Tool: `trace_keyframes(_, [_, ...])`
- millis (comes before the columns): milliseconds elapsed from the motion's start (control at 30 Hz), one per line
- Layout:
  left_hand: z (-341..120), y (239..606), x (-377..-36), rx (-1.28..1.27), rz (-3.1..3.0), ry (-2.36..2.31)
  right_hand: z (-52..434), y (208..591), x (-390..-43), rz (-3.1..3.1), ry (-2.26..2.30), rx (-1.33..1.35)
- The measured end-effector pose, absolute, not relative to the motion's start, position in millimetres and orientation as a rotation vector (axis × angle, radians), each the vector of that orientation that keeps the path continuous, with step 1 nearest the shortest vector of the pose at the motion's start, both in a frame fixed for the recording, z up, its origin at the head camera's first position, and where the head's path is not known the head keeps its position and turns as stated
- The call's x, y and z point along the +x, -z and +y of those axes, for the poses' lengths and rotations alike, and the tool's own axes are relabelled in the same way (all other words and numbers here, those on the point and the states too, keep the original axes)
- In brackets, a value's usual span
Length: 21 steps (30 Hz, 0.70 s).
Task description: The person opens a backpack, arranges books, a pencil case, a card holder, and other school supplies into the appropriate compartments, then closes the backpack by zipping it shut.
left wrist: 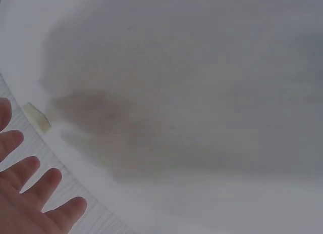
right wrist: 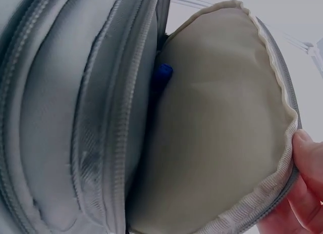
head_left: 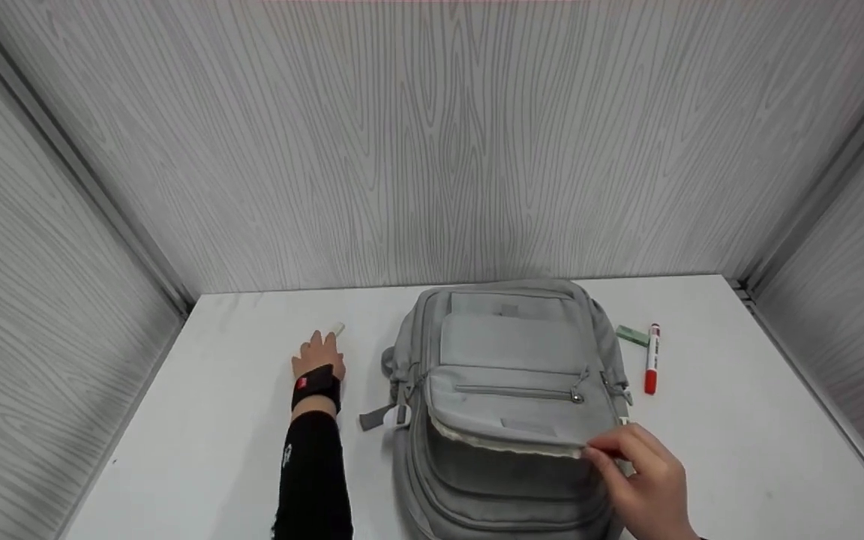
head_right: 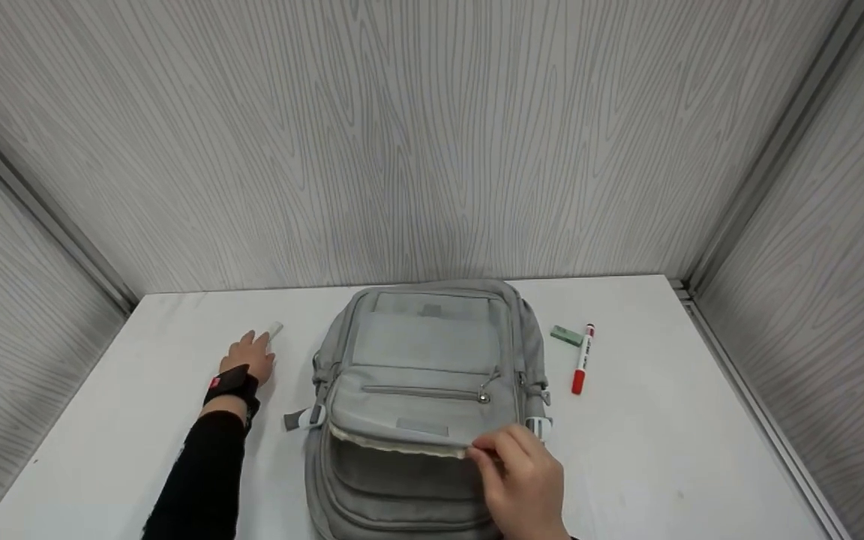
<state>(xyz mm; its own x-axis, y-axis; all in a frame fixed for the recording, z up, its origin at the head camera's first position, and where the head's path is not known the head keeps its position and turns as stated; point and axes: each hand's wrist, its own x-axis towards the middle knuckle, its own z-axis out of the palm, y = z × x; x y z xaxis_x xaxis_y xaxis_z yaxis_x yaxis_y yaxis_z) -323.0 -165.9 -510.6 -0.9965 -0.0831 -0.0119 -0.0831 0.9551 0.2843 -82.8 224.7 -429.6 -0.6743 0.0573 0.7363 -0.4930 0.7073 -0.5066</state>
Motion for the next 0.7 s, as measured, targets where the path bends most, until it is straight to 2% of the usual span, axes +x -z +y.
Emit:
trace_keyframes(300, [-189.5, 522.9, -310.1, 0.176, -3.246, 0.512, 219.7, 445.6, -62.7, -2.138, -0.992, 0.442])
trace_keyframes(400, [-193.9, 520.5, -306.1, 0.112, -3.221, 0.468, 220.1, 446.0, -61.0, -2.125, -1.003, 0.470])
trace_keyframes(700, [-180.1, 512.6, -301.3, 0.016, -2.916, 0.725, 225.3, 438.4, -55.6, -2.124, -1.012, 0.444])
